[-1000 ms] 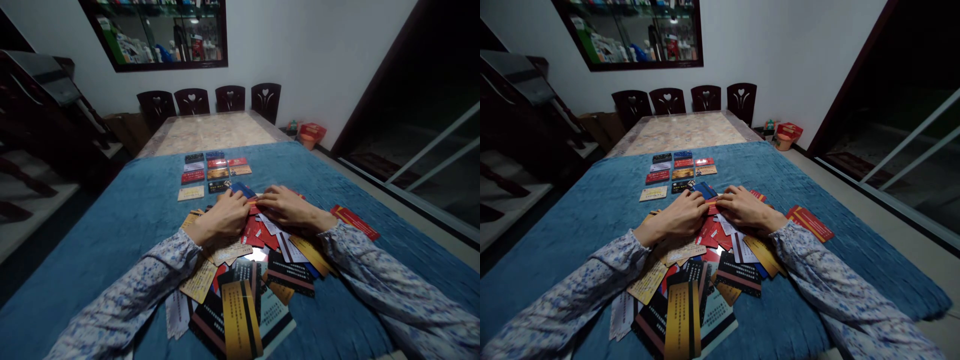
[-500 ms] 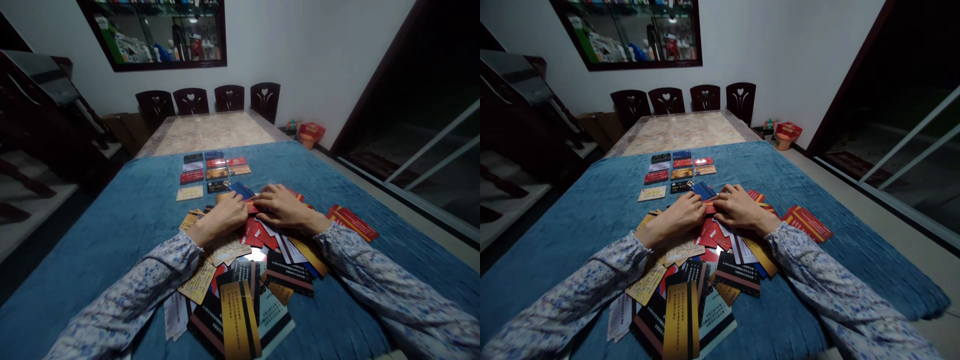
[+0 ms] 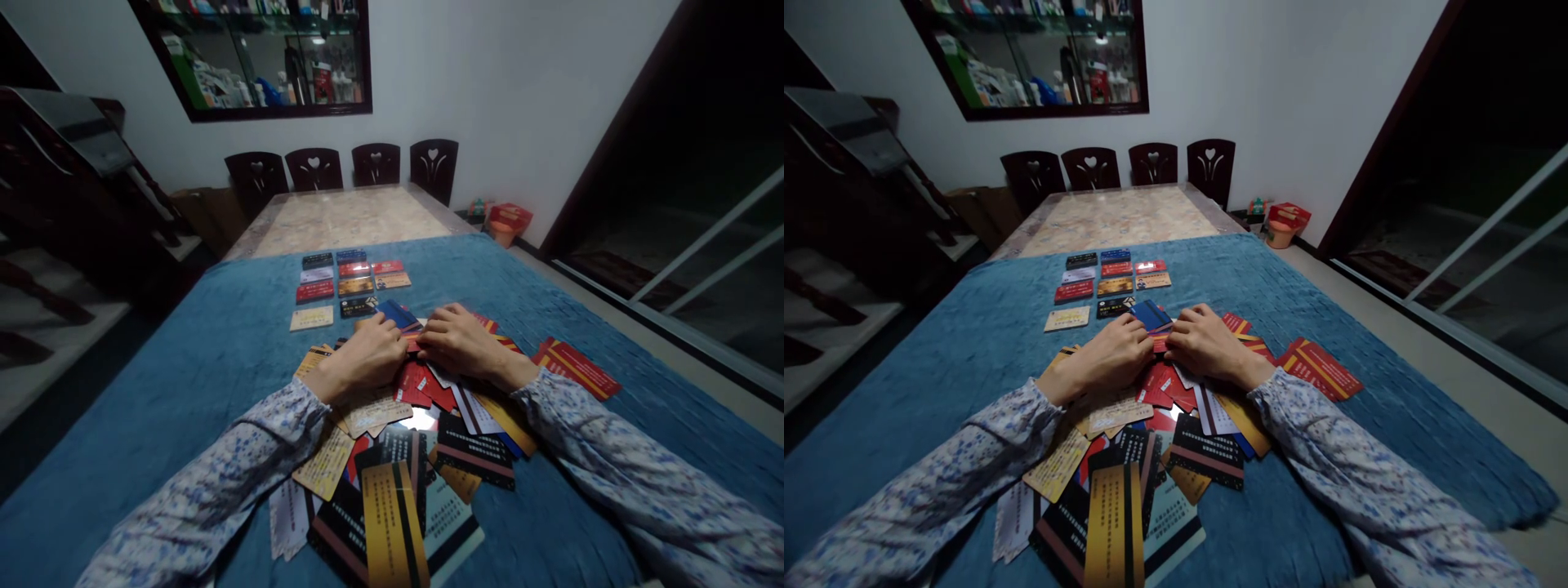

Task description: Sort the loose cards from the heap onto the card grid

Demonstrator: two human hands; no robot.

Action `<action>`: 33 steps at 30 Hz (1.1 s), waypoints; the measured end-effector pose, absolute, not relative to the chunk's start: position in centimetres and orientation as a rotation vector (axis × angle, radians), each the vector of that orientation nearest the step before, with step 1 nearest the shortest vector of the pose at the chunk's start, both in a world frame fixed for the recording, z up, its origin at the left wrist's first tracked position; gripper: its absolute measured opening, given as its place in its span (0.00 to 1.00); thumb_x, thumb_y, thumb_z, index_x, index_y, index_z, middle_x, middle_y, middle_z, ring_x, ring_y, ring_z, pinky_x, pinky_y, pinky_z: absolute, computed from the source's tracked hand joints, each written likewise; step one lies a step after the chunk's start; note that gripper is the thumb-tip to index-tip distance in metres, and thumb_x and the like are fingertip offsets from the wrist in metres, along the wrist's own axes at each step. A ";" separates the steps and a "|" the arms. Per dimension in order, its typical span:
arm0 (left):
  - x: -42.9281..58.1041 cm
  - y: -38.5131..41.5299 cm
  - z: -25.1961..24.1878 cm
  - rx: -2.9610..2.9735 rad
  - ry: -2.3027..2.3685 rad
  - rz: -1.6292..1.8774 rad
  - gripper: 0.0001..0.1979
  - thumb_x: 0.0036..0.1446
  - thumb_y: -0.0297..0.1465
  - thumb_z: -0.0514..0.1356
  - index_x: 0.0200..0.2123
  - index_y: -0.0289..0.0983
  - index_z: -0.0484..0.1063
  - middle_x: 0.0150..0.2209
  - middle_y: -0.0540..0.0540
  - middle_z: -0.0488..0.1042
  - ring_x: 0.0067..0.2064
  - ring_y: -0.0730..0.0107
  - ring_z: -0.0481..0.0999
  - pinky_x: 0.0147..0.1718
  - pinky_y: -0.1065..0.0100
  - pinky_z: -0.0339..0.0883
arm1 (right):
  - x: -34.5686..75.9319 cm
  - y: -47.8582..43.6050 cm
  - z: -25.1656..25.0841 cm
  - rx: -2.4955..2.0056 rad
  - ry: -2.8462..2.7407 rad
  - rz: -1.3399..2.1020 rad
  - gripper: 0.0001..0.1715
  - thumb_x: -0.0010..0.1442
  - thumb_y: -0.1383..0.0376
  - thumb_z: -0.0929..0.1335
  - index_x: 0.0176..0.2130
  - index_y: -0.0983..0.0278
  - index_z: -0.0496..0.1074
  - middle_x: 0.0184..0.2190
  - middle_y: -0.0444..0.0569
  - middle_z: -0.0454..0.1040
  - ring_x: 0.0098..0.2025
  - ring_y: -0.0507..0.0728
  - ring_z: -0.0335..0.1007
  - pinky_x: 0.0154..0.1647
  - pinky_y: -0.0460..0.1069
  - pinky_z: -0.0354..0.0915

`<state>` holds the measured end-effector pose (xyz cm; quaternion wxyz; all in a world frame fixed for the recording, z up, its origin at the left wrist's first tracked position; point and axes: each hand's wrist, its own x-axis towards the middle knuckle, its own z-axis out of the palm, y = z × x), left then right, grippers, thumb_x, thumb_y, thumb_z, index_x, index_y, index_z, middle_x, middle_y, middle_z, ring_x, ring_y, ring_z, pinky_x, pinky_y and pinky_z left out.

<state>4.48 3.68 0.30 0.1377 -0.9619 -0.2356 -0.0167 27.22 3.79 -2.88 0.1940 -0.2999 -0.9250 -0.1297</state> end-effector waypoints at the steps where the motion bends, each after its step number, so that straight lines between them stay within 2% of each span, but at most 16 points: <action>1: 4.4 3.7 0.3 -2.797 -0.685 -0.056 0.11 0.68 0.27 0.54 0.37 0.32 0.76 0.39 0.37 0.81 0.41 0.57 0.77 0.46 0.56 0.63 | 27.3 3.7 -2.9 -0.840 -2.588 -0.356 0.17 0.71 0.57 0.65 0.38 0.62 0.79 0.34 0.52 0.79 0.40 0.58 0.66 0.43 0.54 0.51; 5: 4.4 3.6 0.4 -2.808 -0.685 -0.103 0.14 0.69 0.30 0.53 0.36 0.33 0.77 0.38 0.37 0.81 0.39 0.58 0.77 0.45 0.55 0.63 | 27.3 3.6 -2.8 -0.841 -2.564 -0.340 0.21 0.73 0.57 0.62 0.38 0.62 0.80 0.34 0.52 0.79 0.41 0.58 0.66 0.44 0.54 0.52; 9: 4.3 3.9 0.7 -2.791 -0.711 -0.168 0.15 0.69 0.28 0.52 0.36 0.33 0.77 0.38 0.38 0.81 0.40 0.59 0.77 0.44 0.57 0.63 | 27.6 3.8 -2.8 -0.806 -2.523 -0.318 0.19 0.73 0.60 0.62 0.40 0.62 0.80 0.35 0.52 0.80 0.41 0.58 0.67 0.44 0.54 0.53; 16: 3.7 4.9 1.0 -2.883 -0.799 -0.259 0.09 0.64 0.23 0.55 0.38 0.34 0.77 0.40 0.41 0.81 0.43 0.62 0.77 0.44 0.61 0.65 | 28.0 4.4 -3.1 -0.842 -2.462 -0.228 0.17 0.72 0.66 0.61 0.49 0.62 0.78 0.33 0.51 0.80 0.39 0.58 0.68 0.45 0.54 0.55; 21: 3.4 5.5 1.1 -2.950 -0.820 -0.355 0.10 0.58 0.19 0.56 0.37 0.34 0.76 0.35 0.42 0.78 0.41 0.62 0.76 0.41 0.63 0.66 | 28.0 4.6 -3.5 -0.870 -2.426 -0.224 0.15 0.70 0.69 0.63 0.49 0.62 0.77 0.34 0.51 0.80 0.39 0.58 0.68 0.44 0.53 0.55; 25: 3.0 5.9 0.9 -2.991 -0.841 -0.405 0.13 0.52 0.17 0.57 0.39 0.34 0.76 0.35 0.43 0.78 0.40 0.62 0.75 0.39 0.64 0.67 | 28.0 4.7 -3.7 -0.862 -2.374 -0.232 0.14 0.68 0.70 0.64 0.48 0.63 0.77 0.34 0.51 0.81 0.38 0.58 0.68 0.43 0.53 0.56; 33: 2.6 6.6 0.0 -3.065 -0.862 -0.601 0.13 0.53 0.16 0.56 0.37 0.34 0.77 0.34 0.44 0.77 0.38 0.63 0.75 0.41 0.63 0.69 | 28.1 4.8 -3.7 -1.010 -2.310 -0.053 0.13 0.66 0.68 0.66 0.48 0.63 0.77 0.39 0.55 0.81 0.40 0.60 0.71 0.42 0.53 0.60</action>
